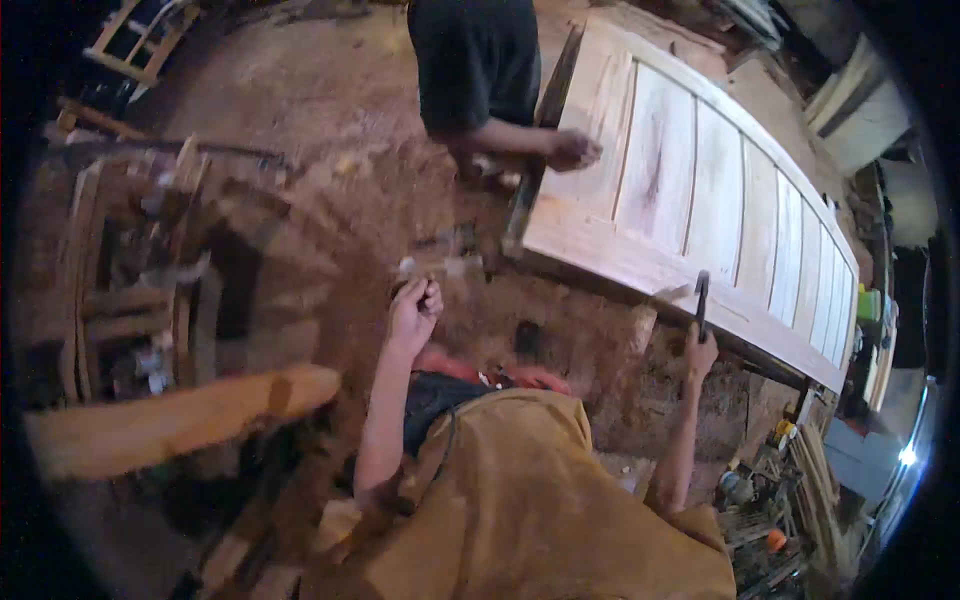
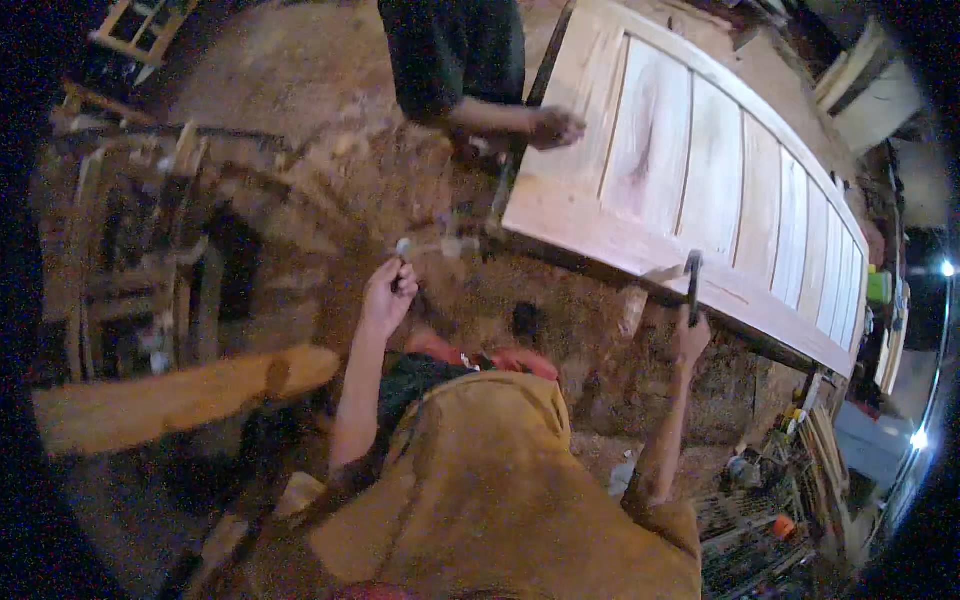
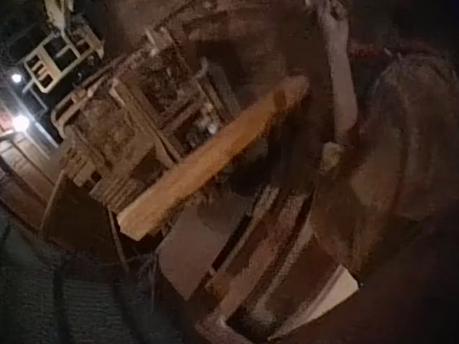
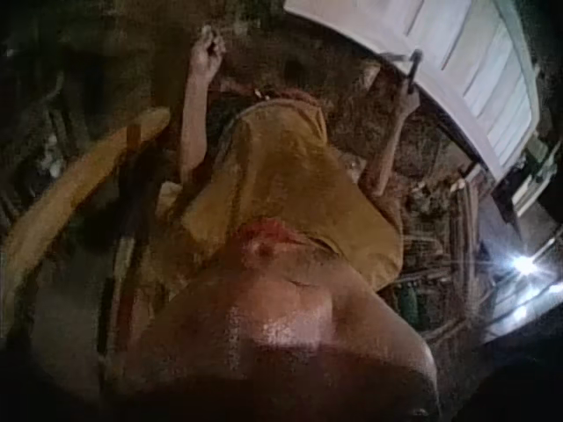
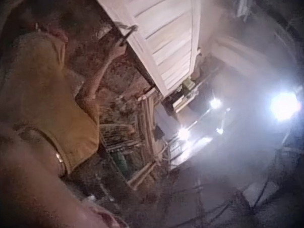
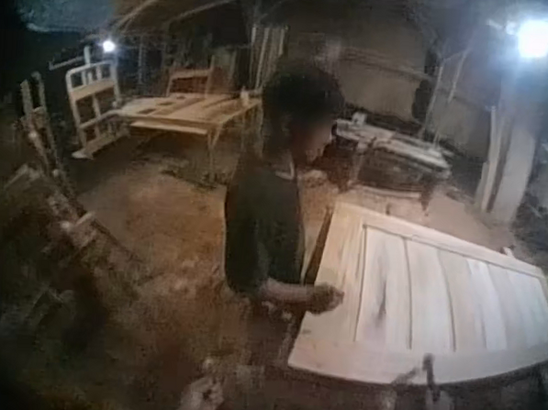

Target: The person builds a wooden door by positioning small nails on a wooden frame and hammering them in by hand.

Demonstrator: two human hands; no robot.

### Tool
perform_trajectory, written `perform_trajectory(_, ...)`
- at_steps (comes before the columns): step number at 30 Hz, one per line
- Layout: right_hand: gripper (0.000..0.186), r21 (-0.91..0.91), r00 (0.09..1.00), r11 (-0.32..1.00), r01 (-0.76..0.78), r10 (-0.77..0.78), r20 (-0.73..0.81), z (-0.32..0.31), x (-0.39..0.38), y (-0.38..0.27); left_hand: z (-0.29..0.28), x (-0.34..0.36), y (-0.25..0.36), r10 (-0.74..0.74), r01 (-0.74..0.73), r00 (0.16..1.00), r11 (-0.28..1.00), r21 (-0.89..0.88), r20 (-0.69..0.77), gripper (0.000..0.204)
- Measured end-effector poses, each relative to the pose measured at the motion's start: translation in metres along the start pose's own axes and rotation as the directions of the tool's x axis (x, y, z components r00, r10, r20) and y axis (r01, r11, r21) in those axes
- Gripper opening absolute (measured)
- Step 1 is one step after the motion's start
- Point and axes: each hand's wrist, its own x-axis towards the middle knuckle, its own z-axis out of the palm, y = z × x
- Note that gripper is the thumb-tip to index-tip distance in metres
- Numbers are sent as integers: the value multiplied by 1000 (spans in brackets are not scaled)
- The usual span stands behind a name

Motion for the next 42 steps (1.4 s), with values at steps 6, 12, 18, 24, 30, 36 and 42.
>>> perform_trajectory(6,24,580,851,734,-353,-5,525,65,-116,-279,2,65,89,-193,161,952,976,149,238,17)
perform_trajectory(12,36,691,759,670,272,-591,274,141,-135,-549,52,84,198,-271,87,929,820,566,250,15)
perform_trajectory(18,34,526,672,835,-162,-297,678,192,-116,-708,29,158,297,-59,-130,963,754,644,263,34)
perform_trajectory(24,33,611,731,730,306,-591,340,298,-40,-826,-77,322,362,-12,5,1000,690,724,5,34)
perform_trajectory(30,29,628,646,758,175,-570,508,357,59,-923,49,396,489,76,-56,997,311,949,34,46)
perform_trajectory(36,33,480,748,860,176,-434,503,340,160,-997,189,462,565,-142,-26,989,172,985,51,69)
perform_trajectory(42,35,390,831,920,-29,-194,521,343,279,-1049,243,625,595,-278,-193,952,-210,958,130,68)
